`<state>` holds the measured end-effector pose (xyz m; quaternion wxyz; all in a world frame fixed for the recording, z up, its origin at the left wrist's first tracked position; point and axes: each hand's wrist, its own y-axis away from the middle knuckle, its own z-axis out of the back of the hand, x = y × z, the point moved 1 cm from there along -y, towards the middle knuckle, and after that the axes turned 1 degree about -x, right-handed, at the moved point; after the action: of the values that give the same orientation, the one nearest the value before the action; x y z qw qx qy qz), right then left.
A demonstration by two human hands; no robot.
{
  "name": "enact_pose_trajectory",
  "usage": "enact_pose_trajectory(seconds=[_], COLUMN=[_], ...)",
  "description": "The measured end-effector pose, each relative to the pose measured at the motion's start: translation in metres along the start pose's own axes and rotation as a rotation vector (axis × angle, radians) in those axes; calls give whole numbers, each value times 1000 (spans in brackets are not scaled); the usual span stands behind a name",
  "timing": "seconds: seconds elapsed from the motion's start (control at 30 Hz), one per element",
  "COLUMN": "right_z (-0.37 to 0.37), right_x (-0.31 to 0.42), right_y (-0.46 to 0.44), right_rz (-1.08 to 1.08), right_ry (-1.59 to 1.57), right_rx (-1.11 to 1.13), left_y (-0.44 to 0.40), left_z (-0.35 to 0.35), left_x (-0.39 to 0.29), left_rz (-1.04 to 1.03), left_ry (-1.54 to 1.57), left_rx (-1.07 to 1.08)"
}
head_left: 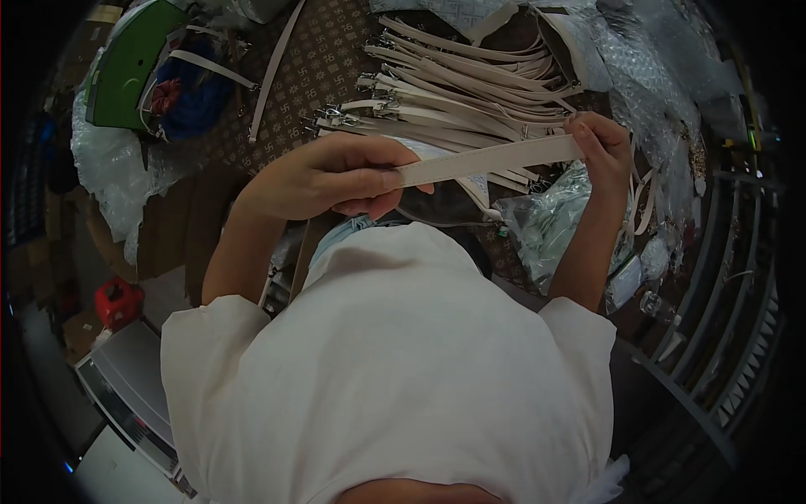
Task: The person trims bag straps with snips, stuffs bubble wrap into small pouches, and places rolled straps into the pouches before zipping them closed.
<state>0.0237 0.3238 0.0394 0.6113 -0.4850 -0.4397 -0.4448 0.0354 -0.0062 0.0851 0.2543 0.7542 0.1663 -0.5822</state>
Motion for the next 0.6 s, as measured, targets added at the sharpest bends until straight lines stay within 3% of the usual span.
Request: enact_pose_trajectory(seconds=[0.23,0.37,0.47,0.53,0.57,0.6], right_z=[4,-4,-14,-30,-41,-52], right_x=[7,14,28,42,49,46], right_y=[4,5,4,2,1,0], right_rz=[-32,80,106,199,285,330], right_ry=[33,43,82,173,248,313], right_rx=[72,104,225,372,418,337], left_y=[3,3,1,-2,-9,-16], left_z=[-2,-5,-6,-4,-5,-5], left_x=[-3,-1,4,3,5,8], left_rz=[7,47,-55,-64,-73,-278], left_ry=[99,88,3,-191,-192,-625], left_rx=[23,-18,-102,-266,-225,-495])
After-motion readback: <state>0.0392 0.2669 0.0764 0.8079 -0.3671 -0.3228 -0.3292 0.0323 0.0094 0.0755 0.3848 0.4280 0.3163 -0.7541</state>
